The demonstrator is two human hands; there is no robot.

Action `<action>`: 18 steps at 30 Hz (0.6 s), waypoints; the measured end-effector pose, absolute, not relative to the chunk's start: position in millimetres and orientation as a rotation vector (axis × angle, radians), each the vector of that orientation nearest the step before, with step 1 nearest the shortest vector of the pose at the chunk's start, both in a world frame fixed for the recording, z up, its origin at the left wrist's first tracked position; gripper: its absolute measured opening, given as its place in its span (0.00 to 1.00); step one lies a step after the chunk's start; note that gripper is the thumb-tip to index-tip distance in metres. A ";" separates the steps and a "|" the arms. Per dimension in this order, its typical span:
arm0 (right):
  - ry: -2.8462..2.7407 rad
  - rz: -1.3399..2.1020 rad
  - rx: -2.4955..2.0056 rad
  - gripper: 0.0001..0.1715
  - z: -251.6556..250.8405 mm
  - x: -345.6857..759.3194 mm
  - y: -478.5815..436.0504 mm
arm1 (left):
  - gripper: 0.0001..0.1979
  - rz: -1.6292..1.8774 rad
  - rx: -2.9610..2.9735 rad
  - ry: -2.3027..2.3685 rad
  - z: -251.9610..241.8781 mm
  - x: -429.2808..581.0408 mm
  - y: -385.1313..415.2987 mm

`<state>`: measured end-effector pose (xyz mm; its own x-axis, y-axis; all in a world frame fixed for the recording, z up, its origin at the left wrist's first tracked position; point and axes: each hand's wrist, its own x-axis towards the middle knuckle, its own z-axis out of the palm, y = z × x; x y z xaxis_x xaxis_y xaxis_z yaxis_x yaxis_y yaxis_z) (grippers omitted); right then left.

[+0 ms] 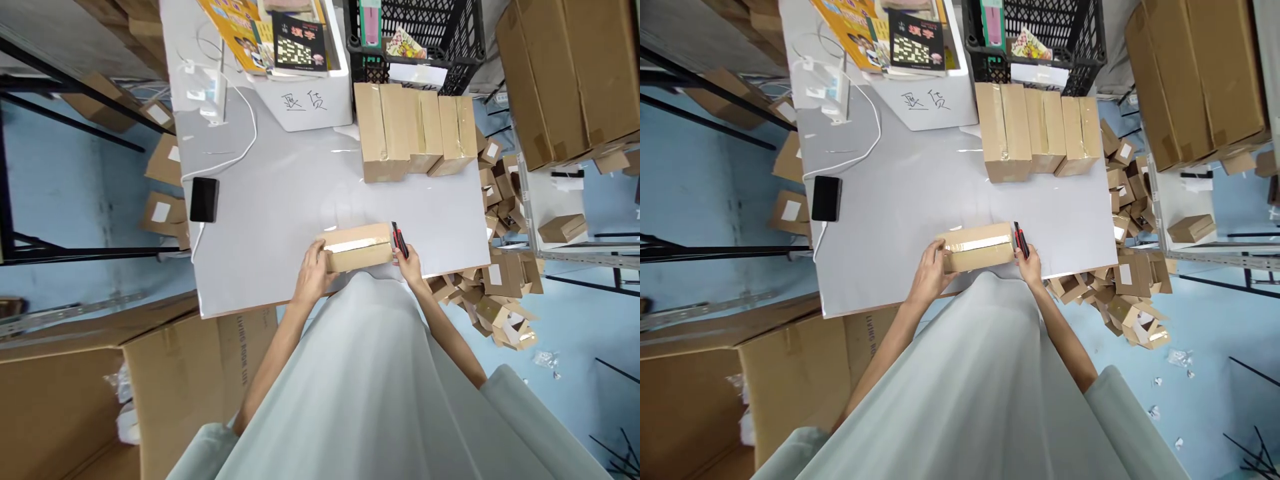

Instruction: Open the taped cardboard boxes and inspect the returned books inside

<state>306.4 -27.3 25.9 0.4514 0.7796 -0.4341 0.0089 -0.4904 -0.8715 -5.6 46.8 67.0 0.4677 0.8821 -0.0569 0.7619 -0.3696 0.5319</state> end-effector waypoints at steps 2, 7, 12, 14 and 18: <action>-0.675 1.129 -1.841 0.34 26.0 307.6 -28.7 | 0.32 0.336 2.240 1.365 70.5 -3.0 47.3; -0.673 1.145 -1.825 0.34 26.8 309.4 -31.3 | 0.26 0.259 2.245 1.438 73.6 1.4 48.6; -0.646 1.210 -1.746 0.32 26.1 307.3 -35.8 | 0.12 0.211 2.189 1.569 68.6 4.5 36.4; -0.640 1.237 -1.728 0.33 21.4 308.1 -39.2 | 0.13 0.229 2.216 1.578 67.0 4.8 32.1; -0.663 1.149 -1.792 0.33 -2.3 325.9 -45.8 | 0.11 0.343 2.262 1.548 68.0 7.1 28.4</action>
